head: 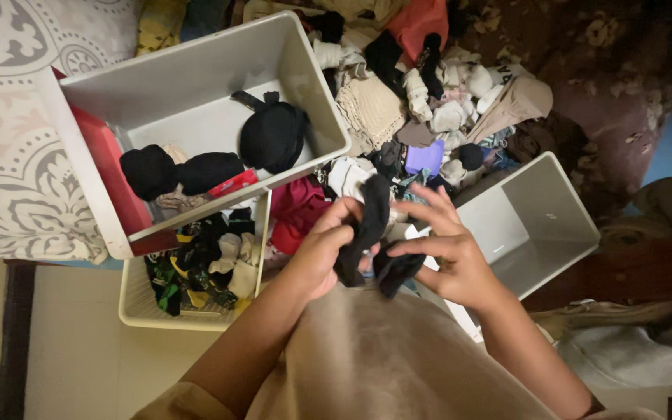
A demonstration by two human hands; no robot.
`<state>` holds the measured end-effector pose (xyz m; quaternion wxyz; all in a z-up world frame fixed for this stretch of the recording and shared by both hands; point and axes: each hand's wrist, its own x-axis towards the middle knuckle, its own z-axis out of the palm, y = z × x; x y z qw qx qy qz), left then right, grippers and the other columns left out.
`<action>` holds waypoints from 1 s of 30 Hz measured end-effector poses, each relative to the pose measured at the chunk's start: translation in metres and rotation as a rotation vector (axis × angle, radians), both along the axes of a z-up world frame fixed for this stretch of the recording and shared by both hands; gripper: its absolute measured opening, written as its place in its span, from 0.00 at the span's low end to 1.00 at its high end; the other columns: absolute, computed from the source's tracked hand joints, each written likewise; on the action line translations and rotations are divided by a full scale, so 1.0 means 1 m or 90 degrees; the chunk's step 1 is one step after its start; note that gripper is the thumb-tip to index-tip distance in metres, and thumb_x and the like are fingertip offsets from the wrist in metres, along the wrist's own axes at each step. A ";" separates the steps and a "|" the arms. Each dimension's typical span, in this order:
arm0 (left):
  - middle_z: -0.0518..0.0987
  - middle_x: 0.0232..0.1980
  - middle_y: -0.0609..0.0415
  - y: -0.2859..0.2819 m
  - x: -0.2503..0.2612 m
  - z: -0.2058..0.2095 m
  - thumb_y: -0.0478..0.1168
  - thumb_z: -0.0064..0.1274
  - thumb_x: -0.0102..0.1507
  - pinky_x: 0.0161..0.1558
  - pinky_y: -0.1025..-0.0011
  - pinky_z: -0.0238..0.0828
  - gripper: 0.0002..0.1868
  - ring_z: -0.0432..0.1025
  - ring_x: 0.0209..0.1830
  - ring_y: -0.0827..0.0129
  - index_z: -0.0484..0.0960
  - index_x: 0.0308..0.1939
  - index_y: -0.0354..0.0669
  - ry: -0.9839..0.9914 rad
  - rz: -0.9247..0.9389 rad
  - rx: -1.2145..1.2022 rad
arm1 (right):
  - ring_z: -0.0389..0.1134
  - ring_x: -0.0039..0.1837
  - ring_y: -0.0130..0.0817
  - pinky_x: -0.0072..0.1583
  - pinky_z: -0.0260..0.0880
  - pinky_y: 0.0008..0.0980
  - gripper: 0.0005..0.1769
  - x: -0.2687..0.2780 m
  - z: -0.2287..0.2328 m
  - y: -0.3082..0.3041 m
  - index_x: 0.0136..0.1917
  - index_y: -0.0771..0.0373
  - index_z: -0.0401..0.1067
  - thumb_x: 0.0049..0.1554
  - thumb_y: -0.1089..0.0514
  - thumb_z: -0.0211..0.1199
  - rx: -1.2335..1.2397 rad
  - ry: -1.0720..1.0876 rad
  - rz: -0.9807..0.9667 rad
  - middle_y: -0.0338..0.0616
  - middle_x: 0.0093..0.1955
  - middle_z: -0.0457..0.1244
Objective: The person sorts socks from a pile by pairing them and placing them into drawers.
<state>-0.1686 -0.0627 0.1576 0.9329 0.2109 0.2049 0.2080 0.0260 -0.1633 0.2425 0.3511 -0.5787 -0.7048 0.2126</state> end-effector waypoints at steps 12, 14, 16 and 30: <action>0.76 0.38 0.56 -0.010 -0.015 -0.080 0.32 0.43 0.60 0.44 0.75 0.66 0.09 0.69 0.40 0.73 0.78 0.37 0.32 0.061 -0.177 0.340 | 0.56 0.78 0.49 0.76 0.54 0.47 0.20 0.017 -0.026 0.006 0.46 0.63 0.82 0.40 0.76 0.71 -0.243 0.373 0.161 0.52 0.75 0.58; 0.77 0.36 0.56 -0.007 -0.015 -0.076 0.33 0.42 0.60 0.41 0.75 0.64 0.12 0.69 0.38 0.73 0.82 0.37 0.33 0.110 -0.204 0.372 | 0.60 0.73 0.45 0.71 0.60 0.42 0.19 0.020 -0.031 0.004 0.45 0.64 0.81 0.40 0.76 0.71 -0.289 0.387 0.134 0.51 0.70 0.61; 0.77 0.41 0.58 0.003 -0.015 -0.062 0.34 0.43 0.59 0.49 0.76 0.66 0.10 0.71 0.44 0.74 0.79 0.39 0.35 0.044 -0.185 0.497 | 0.69 0.64 0.41 0.65 0.69 0.38 0.15 0.021 -0.041 0.002 0.44 0.65 0.81 0.43 0.75 0.71 -0.333 0.458 0.049 0.49 0.60 0.68; 0.77 0.53 0.55 0.006 -0.013 0.018 0.44 0.59 0.63 0.57 0.75 0.69 0.18 0.71 0.54 0.74 0.80 0.50 0.34 -0.022 -0.109 0.462 | 0.62 0.50 0.32 0.52 0.65 0.28 0.16 0.005 -0.053 -0.002 0.44 0.66 0.67 0.43 0.78 0.60 -0.149 0.639 -0.260 0.41 0.46 0.59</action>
